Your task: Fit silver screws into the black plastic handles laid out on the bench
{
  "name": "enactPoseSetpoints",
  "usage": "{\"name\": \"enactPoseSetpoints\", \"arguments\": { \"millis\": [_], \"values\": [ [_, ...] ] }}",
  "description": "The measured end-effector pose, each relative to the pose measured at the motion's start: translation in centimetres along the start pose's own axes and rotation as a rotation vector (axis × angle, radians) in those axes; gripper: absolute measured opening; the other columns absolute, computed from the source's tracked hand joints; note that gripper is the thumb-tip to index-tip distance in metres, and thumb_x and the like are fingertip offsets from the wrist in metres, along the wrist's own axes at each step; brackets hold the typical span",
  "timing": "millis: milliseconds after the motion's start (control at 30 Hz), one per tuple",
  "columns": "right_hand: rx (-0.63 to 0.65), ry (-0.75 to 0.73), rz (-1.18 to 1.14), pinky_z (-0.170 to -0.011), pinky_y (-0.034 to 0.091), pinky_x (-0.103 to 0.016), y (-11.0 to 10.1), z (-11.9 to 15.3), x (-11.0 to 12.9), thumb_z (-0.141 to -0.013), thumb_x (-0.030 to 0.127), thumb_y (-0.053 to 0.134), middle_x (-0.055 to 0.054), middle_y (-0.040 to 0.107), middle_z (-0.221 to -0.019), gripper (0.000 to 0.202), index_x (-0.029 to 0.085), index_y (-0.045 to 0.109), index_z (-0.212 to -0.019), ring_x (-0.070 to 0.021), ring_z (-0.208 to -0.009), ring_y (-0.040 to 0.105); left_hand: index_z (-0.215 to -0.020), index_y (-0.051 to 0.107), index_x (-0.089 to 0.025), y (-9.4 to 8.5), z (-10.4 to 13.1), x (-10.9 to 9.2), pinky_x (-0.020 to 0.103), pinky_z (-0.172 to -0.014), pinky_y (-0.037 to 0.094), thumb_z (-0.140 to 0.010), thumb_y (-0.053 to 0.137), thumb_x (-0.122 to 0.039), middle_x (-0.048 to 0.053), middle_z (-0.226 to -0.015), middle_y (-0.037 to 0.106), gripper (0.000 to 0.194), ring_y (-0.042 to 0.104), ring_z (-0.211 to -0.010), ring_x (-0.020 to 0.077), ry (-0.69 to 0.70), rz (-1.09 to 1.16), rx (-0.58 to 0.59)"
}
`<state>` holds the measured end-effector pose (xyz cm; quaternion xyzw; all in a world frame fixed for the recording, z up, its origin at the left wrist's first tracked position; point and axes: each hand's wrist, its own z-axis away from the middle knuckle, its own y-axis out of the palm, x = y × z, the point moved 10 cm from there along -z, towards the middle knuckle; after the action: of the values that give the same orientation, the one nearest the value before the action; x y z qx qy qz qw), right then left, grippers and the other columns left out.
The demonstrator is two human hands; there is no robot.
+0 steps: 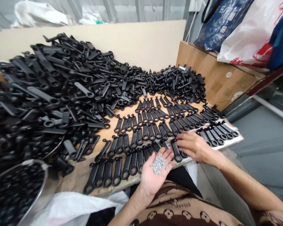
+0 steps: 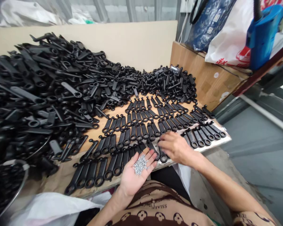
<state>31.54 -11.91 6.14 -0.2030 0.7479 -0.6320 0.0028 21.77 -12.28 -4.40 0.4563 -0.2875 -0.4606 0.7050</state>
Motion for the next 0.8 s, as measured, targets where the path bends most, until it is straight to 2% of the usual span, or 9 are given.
{"name": "enactPoseSetpoints", "arguments": {
  "millis": [100, 200, 300, 433, 600, 800],
  "values": [
    [0.024, -0.147, -0.084, -0.086, 0.035, -0.034, 1.0, -0.5, 5.0, -0.085, 0.023, 0.042, -0.006, 0.053, -0.110, 0.020, 0.021, 0.059, -0.097, -0.0195, -0.103, 0.041, -0.098, 0.058, -0.012, 0.3, 0.0, 0.5, 0.032, -0.086, 0.039, -0.084, 0.039, -0.027, 0.007, -0.092, 0.065, 0.028, 0.057, -0.091, 0.0158, -0.003, 0.045, 0.016],
    [0.072, -0.156, -0.045, -0.084, 0.035, -0.038, 2.9, -1.2, 7.3, -0.084, 0.021, 0.042, -0.009, 0.049, -0.114, 0.021, 0.018, 0.057, -0.098, -0.0233, -0.107, 0.037, -0.091, 0.060, -0.013, -0.3, -0.1, 1.2, 0.022, -0.072, 0.042, -0.083, 0.041, -0.025, 0.002, -0.080, 0.066, 0.024, 0.058, -0.072, 0.0084, -0.014, 0.059, -0.011],
    [0.100, -0.170, -0.009, -0.084, 0.033, -0.042, 4.9, -1.6, 7.9, -0.081, 0.019, 0.045, -0.010, 0.048, -0.115, 0.017, 0.015, 0.058, -0.091, -0.0274, -0.110, 0.033, -0.091, 0.060, -0.012, -1.2, -0.2, 1.5, 0.022, -0.072, 0.042, -0.082, 0.043, -0.023, 0.003, -0.080, 0.066, 0.022, 0.059, -0.073, 0.0094, -0.012, 0.048, -0.039],
    [0.132, -0.210, -0.048, -0.086, 0.031, -0.042, 6.5, -1.6, 8.1, -0.075, 0.016, 0.050, -0.010, 0.050, -0.110, 0.010, 0.015, 0.058, -0.080, -0.0270, -0.110, 0.032, -0.088, 0.060, -0.011, -2.2, -0.3, 1.4, 0.027, -0.079, 0.041, -0.081, 0.044, -0.024, 0.005, -0.081, 0.067, 0.021, 0.059, -0.080, 0.0128, -0.016, 0.045, -0.075],
    [0.150, -0.210, -0.080, -0.089, 0.031, -0.040, 6.2, -2.2, 8.1, -0.071, 0.010, 0.048, -0.011, 0.049, -0.111, 0.017, 0.012, 0.056, -0.086, -0.0247, -0.110, 0.033, -0.083, 0.060, -0.012, -2.8, -0.4, 0.7, 0.024, -0.078, 0.041, -0.080, 0.045, -0.022, 0.002, -0.076, 0.066, 0.018, 0.059, -0.075, 0.0103, -0.014, 0.054, -0.116],
    [0.170, -0.196, -0.056, -0.090, 0.029, -0.045, 6.1, -3.0, 7.6, -0.073, 0.012, 0.045, -0.010, 0.044, -0.120, 0.027, 0.013, 0.053, -0.099, -0.0276, -0.113, 0.029, -0.084, 0.059, -0.011, -3.1, -1.1, -0.3, 0.023, -0.075, 0.042, -0.079, 0.045, -0.023, 0.004, -0.078, 0.066, 0.019, 0.059, -0.075, 0.0112, -0.007, 0.055, -0.133]
  ]
}}
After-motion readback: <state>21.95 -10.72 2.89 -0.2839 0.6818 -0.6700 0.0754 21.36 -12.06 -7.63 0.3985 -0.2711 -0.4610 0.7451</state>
